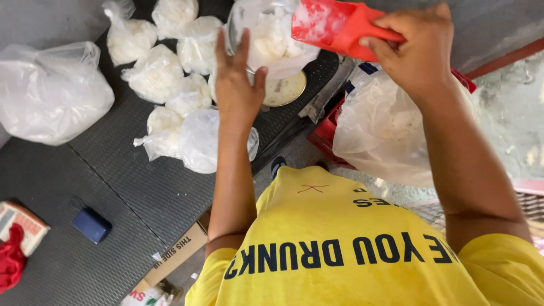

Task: Scooping a white granular substance from a large container into plastic bags and weighing them on a scale.

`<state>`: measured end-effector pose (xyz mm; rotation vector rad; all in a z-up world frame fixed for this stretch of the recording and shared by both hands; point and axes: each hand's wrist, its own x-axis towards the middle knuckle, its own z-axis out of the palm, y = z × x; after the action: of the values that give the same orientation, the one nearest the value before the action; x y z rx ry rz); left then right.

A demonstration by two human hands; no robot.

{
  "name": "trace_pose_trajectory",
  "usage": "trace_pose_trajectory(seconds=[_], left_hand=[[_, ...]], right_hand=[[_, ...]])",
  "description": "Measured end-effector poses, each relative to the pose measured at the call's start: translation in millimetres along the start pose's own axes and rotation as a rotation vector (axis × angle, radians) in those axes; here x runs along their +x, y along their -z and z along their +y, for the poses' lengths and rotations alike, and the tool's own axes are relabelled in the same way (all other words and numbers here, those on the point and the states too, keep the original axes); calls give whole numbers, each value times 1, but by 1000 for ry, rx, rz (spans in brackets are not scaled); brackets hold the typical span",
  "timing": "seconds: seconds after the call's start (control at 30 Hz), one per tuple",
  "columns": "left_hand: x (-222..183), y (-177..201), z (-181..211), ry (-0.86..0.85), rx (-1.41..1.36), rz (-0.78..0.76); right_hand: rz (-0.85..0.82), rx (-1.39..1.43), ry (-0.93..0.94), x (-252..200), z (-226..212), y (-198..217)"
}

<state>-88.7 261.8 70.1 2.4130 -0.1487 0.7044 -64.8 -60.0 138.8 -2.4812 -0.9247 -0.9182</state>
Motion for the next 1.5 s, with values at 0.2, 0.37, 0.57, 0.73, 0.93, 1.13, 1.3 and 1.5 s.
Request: trace_pose_trajectory(seconds=[0.2,0.37,0.57,0.73,0.93,1.13,1.3,1.5], left_hand=[[-1,33,44,-133,19,103],[-5,-15,105,-272,-240,-61],[-24,-105,137,-465,-367,-351],[-34,-164,183,-602,-344,-473],[-29,-260,196,-763,5,-318],[-7,-274,215,-804,-134,-485],[-5,-260,243,-790,-256,-500],[1,-259,243,-766,-117,-685]], right_hand=[[175,804,-817,-117,-4,30],[411,908,-1156,-141,-55,108],[458,1011,-1340,-266,-88,117],[371,1275,-1421,-311,-91,76],[265,1332,-1520,-323,-61,-18],[250,1287,-1470,-329,-41,-52],[350,1203,-1544,-327,-20,-87],[437,942,-1520,-319,0,-105]])
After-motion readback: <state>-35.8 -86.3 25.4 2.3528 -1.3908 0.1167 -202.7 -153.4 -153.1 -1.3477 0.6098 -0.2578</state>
